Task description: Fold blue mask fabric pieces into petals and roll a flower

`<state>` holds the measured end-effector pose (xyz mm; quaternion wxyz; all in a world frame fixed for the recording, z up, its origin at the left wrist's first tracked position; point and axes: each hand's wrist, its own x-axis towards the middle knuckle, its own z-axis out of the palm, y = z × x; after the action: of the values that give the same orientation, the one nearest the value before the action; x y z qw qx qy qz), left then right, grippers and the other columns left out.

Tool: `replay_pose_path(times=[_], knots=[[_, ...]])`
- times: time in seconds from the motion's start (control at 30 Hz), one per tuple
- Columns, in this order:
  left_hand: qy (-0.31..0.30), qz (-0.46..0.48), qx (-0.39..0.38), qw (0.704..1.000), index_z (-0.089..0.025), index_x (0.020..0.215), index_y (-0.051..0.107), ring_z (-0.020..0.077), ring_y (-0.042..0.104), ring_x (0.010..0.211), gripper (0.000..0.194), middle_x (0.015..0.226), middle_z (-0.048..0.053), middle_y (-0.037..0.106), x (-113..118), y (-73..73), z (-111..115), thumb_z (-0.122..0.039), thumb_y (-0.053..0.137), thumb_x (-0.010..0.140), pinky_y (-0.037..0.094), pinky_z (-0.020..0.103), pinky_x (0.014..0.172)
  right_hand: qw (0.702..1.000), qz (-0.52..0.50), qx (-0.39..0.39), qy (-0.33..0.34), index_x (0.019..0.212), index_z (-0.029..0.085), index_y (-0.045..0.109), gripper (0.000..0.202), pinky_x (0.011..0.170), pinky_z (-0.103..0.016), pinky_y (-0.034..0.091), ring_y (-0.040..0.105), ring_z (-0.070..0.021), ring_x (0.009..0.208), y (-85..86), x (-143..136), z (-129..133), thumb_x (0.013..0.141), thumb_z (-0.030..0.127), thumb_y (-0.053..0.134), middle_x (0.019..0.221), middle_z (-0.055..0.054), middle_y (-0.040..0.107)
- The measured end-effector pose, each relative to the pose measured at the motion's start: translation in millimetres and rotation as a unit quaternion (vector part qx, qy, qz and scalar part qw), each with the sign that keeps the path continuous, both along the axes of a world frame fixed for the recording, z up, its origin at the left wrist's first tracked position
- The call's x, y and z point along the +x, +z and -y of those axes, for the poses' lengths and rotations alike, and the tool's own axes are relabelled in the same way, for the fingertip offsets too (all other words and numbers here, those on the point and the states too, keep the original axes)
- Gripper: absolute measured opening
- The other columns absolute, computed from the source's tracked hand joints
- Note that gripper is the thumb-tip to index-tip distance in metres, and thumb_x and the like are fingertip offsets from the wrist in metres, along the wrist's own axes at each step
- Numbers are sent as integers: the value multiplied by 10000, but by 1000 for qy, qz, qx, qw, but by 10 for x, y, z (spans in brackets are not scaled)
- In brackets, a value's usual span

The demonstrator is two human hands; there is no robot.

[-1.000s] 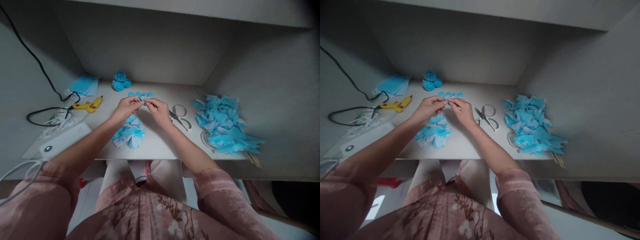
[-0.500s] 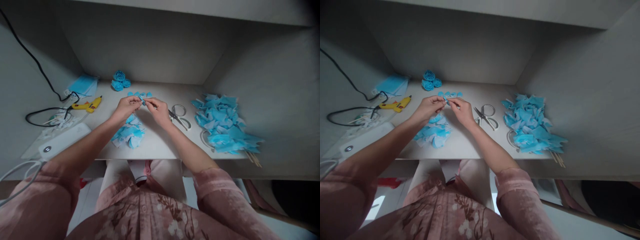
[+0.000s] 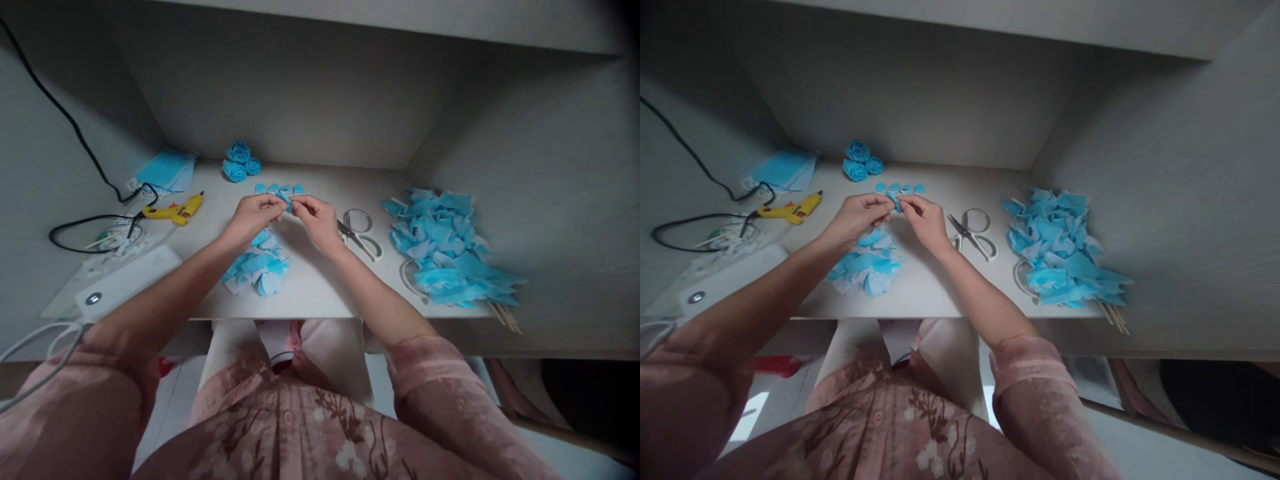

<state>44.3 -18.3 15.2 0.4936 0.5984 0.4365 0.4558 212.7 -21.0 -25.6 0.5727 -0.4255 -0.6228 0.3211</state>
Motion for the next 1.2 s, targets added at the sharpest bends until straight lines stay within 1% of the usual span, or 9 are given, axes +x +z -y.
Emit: replay_pose_path(times=[0.23,0.43,0.6,0.7,0.87,0.97,1.07,1.13,1.2], knots=[[14,9,7,1000,-155,719,632,66,406,502,156,597,-25,578,18,-20,-24,-278,727,740,274,221,501,999,27,42,-3,1011,212,818,227,904,-315,553,737,-184,973,8,-30,28,908,322,647,1077,-41,816],[13,5,14,1000,-157,708,646,70,414,495,97,577,-28,575,37,5,-21,-227,703,742,295,220,500,1000,11,16,-11,988,219,810,200,895,-314,551,723,-170,922,14,-20,13,900,312,656,1004,-24,808],[29,1,-11,1000,-153,689,627,67,394,469,76,539,-38,557,34,79,22,-147,677,745,298,217,492,992,-109,-58,4,946,223,783,153,800,-297,576,672,-123,734,2,-8,-40,897,302,661,761,25,717],[46,-9,-24,999,-150,693,631,69,390,457,80,516,-43,547,19,103,32,-109,655,756,292,213,486,977,-187,-100,14,918,212,762,120,763,-270,586,673,-107,712,17,-5,-47,900,272,659,749,29,707],[55,-29,-21,998,-156,698,646,75,411,469,73,525,-39,558,-86,138,74,-113,662,755,298,212,488,956,-244,-161,-4,900,203,721,86,754,-244,602,710,-104,733,61,25,-38,928,243,649,790,23,722],[83,-36,-7,996,-158,726,661,79,448,499,33,552,-35,580,-331,207,137,-153,688,745,337,204,521,945,-272,-179,-10,906,201,702,77,757,-238,605,724,-102,740,77,59,-51,940,234,641,815,21,732],[165,-44,46,984,-159,780,676,88,486,546,56,593,-35,609,-796,246,193,-192,683,736,373,202,565,941,-289,-178,-8,909,198,693,61,740,-229,604,736,-106,750,82,85,-65,933,236,652,808,20,735],[266,-69,62,959,-169,796,668,106,491,553,97,584,-45,594,-1190,220,228,-204,688,708,390,216,584,941,-292,-173,-4,907,197,693,56,737,-230,603,738,-110,750,79,90,-70,923,245,669,806,18,737],[362,-150,54,919,-182,846,681,115,492,573,148,625,-50,584,-1578,163,288,-216,673,702,358,223,585,941,-289,-174,-2,907,199,696,64,746,-237,606,738,-115,759,72,87,-72,909,262,691,809,14,739]])
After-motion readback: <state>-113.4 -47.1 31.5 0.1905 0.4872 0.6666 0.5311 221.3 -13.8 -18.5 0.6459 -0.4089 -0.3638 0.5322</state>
